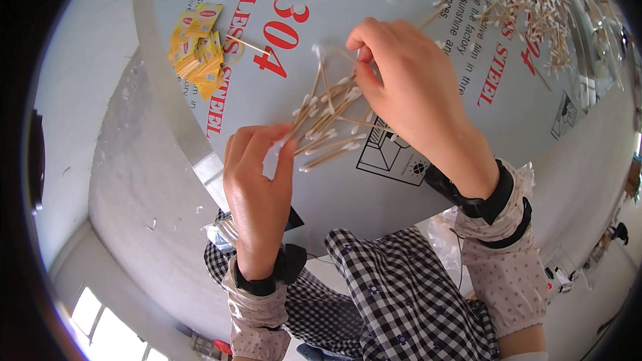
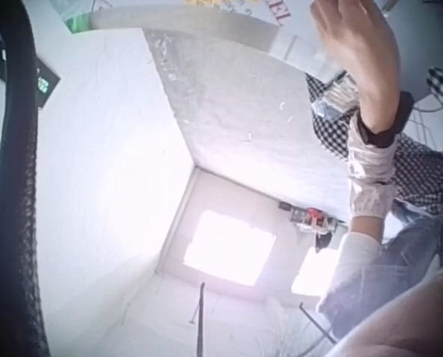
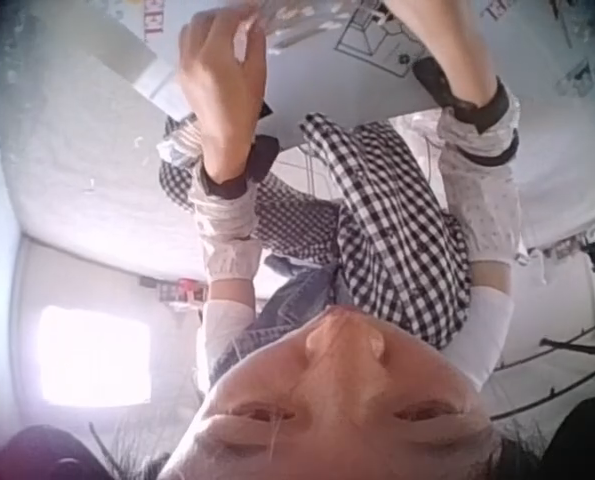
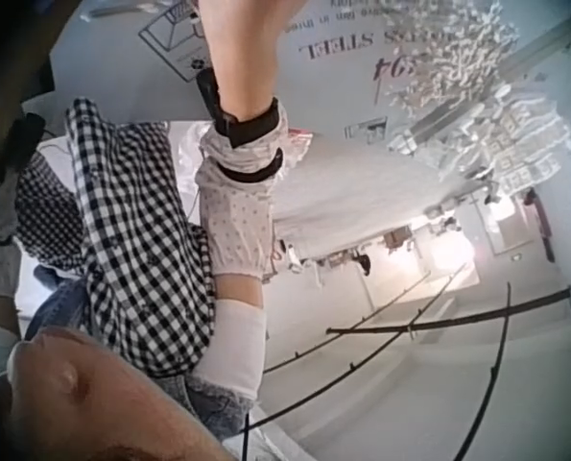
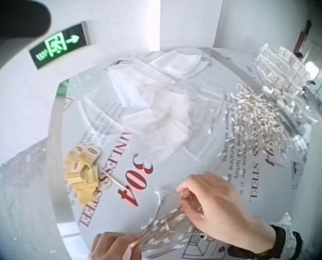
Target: Manually organizing and packaging cotton swabs into small retail containers.
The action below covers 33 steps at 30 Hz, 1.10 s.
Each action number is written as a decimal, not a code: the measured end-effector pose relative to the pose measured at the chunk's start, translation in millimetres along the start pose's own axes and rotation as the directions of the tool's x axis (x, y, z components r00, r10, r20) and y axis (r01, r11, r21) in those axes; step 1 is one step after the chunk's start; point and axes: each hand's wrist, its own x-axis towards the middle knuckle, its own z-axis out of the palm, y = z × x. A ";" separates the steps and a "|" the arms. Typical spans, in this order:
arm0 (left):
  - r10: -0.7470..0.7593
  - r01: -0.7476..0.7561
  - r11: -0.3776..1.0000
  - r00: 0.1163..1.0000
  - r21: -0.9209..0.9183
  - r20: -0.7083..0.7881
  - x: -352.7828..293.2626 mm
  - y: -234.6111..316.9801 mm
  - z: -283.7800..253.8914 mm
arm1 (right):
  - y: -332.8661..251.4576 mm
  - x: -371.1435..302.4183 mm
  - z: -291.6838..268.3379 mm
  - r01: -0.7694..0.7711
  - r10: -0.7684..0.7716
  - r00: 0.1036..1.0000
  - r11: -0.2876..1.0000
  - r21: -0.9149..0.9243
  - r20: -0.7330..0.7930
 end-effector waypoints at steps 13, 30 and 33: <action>0.115 -0.091 0.976 0.987 0.198 -0.113 77.8 -10.8 6.7 | -16.1 -10.6 -27.5 -0.085 0.083 0.996 0.993 0.088 0.021; -0.218 0.232 0.967 0.967 0.101 -0.134 82.9 -7.6 18.2 | -32.7 -89.6 -22.3 -0.625 0.261 0.742 0.603 0.496 0.617; -0.280 0.277 0.948 0.960 0.157 -0.007 79.2 -6.8 12.7 | -33.8 -89.7 -22.0 -0.661 0.248 0.700 0.580 0.476 0.670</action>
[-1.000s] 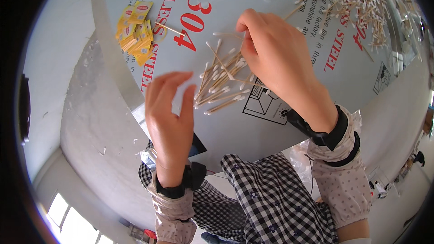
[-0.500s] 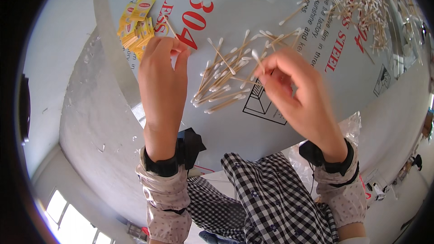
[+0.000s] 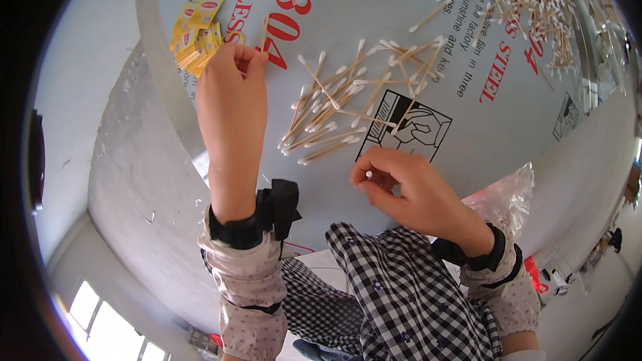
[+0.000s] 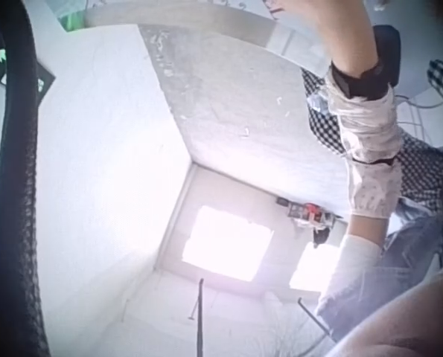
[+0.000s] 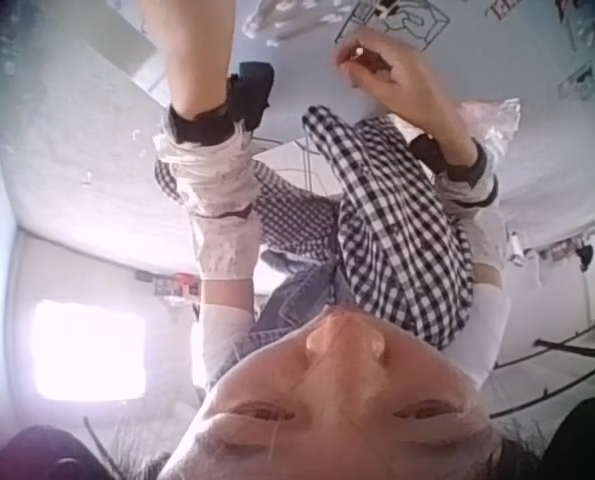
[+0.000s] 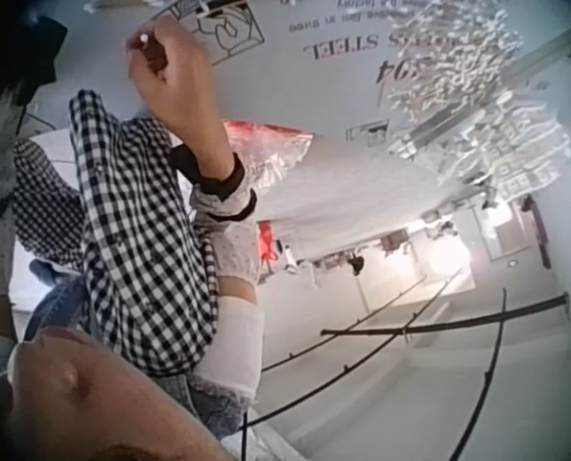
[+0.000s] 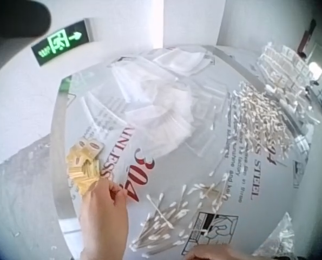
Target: Manually organizing and packaging cotton swabs into small retail containers.
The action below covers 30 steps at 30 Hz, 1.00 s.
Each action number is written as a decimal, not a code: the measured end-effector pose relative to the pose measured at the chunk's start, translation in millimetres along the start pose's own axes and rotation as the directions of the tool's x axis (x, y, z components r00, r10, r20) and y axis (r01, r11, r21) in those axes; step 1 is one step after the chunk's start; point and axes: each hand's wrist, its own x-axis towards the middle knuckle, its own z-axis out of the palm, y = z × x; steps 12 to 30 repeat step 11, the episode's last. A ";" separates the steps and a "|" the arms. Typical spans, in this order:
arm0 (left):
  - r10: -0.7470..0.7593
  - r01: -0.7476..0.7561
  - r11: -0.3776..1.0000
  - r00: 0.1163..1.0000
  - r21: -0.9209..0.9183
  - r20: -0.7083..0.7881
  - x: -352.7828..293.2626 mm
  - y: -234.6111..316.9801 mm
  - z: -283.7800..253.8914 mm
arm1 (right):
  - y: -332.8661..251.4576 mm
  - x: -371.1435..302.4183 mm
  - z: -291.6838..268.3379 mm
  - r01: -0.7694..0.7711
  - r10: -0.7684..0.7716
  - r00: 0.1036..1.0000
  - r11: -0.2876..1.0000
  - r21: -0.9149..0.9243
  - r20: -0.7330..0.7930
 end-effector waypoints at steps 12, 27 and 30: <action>0.358 -0.278 0.891 0.917 -0.358 0.179 -116.9 37.0 -12.4 | -2.0 -35.0 -14.8 0.080 -0.033 0.992 0.909 0.410 -0.121; 0.358 -0.278 0.891 0.917 -0.358 0.179 -116.9 37.0 -12.4 | -2.0 -35.0 -14.8 0.080 -0.033 0.992 0.909 0.410 -0.121; 0.358 -0.278 0.891 0.917 -0.358 0.179 -116.9 37.0 -12.4 | -2.0 -35.0 -14.8 0.080 -0.033 0.992 0.909 0.410 -0.121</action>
